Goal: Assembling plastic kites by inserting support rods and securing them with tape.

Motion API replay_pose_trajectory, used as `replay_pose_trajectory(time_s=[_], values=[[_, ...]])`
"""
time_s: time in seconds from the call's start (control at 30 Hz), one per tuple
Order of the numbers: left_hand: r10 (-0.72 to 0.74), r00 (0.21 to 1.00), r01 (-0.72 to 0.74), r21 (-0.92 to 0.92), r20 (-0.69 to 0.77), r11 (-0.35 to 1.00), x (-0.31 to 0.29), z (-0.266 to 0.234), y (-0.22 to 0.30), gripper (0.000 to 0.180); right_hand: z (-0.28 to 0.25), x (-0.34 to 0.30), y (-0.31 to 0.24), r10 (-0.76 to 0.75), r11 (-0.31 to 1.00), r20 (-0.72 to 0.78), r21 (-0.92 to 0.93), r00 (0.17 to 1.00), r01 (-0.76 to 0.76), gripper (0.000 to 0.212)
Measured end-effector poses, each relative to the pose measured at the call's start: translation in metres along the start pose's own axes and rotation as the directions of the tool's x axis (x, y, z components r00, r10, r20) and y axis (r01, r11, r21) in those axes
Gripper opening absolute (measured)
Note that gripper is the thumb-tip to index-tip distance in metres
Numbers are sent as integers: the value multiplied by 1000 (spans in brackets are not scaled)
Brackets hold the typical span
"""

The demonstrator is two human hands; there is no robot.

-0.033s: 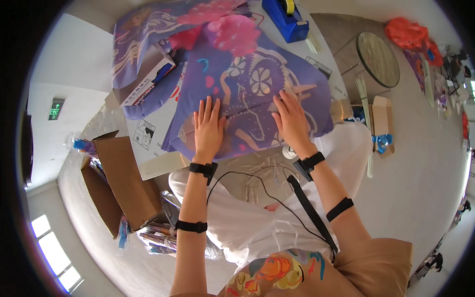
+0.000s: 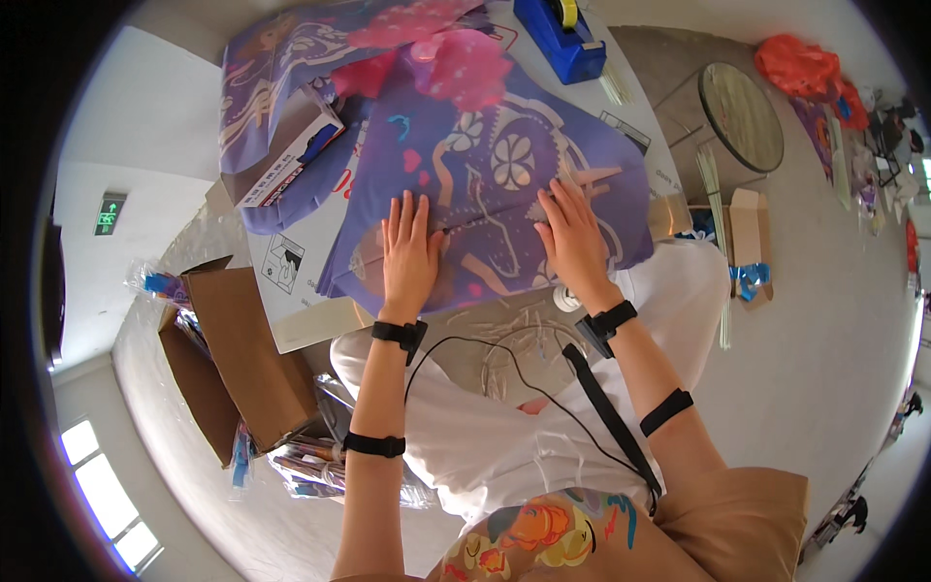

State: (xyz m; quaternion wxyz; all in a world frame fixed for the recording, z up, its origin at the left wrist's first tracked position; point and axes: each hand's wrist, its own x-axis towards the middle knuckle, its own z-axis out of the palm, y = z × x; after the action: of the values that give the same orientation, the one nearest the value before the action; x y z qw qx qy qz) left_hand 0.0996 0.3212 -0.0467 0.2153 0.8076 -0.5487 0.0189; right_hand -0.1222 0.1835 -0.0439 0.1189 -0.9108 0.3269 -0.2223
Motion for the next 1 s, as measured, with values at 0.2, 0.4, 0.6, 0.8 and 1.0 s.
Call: replay_pose_trajectory(time_s=[0.2, 0.4, 0.6, 0.8, 1.0], values=[[0, 993, -23, -196, -116, 980, -22, 0, 19, 30, 6, -1, -40, -133, 949, 37, 291, 990, 117, 37], [-49, 995, 31, -186, -89, 982, -35, 4, 36, 27, 35, 3, -84, -116, 940, 62, 330, 991, 89, 40], [-37, 997, 30, -99, -71, 995, -39, 7, 37, 43, 41, 1, -84, -65, 982, -28, 178, 997, 69, 46], [-37, 999, 34, -108, -28, 994, -45, 6, 41, 46, 38, -2, -84, -148, 966, 43, 218, 988, 135, 46], [-54, 998, 53, -40, -22, 998, -45, 0, 39, 44, 36, -5, -75, -159, 982, 27, 109, 987, 156, 47]])
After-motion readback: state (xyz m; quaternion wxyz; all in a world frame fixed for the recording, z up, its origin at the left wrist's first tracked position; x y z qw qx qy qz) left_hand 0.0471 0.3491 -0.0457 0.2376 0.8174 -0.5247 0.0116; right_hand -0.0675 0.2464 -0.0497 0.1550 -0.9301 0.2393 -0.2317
